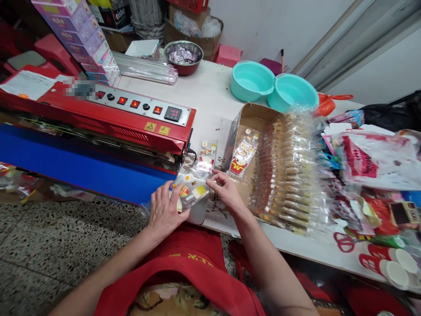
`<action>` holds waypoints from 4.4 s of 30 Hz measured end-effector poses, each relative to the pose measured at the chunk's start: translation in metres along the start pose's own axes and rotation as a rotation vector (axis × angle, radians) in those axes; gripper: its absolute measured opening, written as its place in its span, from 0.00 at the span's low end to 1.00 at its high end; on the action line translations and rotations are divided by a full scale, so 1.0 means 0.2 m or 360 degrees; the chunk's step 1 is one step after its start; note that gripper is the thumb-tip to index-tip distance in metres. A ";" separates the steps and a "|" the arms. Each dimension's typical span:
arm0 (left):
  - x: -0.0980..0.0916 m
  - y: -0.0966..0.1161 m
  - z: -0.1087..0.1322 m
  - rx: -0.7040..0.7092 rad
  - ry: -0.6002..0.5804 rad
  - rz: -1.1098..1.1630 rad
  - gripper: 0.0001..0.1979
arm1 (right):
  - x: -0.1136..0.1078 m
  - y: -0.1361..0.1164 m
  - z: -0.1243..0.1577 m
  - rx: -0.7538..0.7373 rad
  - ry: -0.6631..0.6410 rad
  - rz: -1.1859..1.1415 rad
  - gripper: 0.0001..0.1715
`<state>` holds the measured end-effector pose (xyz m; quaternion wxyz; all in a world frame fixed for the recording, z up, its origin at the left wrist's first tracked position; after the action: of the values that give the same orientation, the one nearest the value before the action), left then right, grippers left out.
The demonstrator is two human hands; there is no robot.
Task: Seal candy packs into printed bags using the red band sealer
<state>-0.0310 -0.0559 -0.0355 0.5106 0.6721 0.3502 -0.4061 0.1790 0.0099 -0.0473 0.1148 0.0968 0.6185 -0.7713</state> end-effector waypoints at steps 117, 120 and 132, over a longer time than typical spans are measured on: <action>-0.23 -0.80 0.44 -0.1811 0.0387 0.1805 0.28 | -0.05 0.06 -0.22 0.0487 -0.0677 0.0250 0.37; -0.27 -0.84 0.46 -0.1673 0.0389 0.1317 0.27 | -0.08 0.06 -0.21 0.0439 -0.0671 0.0411 0.33; -0.02 -0.19 0.07 -0.0190 -0.0357 0.0213 0.35 | 0.33 -0.22 -0.01 -0.0807 -0.0747 0.2116 0.06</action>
<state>-0.0690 -0.0614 -0.0485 0.6115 0.6127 0.2689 -0.4223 0.1035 0.0168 -0.0246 0.7045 0.2538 0.5477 -0.3734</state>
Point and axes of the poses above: each hand's wrist, its own z-axis away from the middle knuckle, its own x-axis out of the palm, y = z × x, the point moved 1 cm from there along -z, towards the middle knuckle, and after that the axes turned 8 degrees about z, right-handed, at the moved point
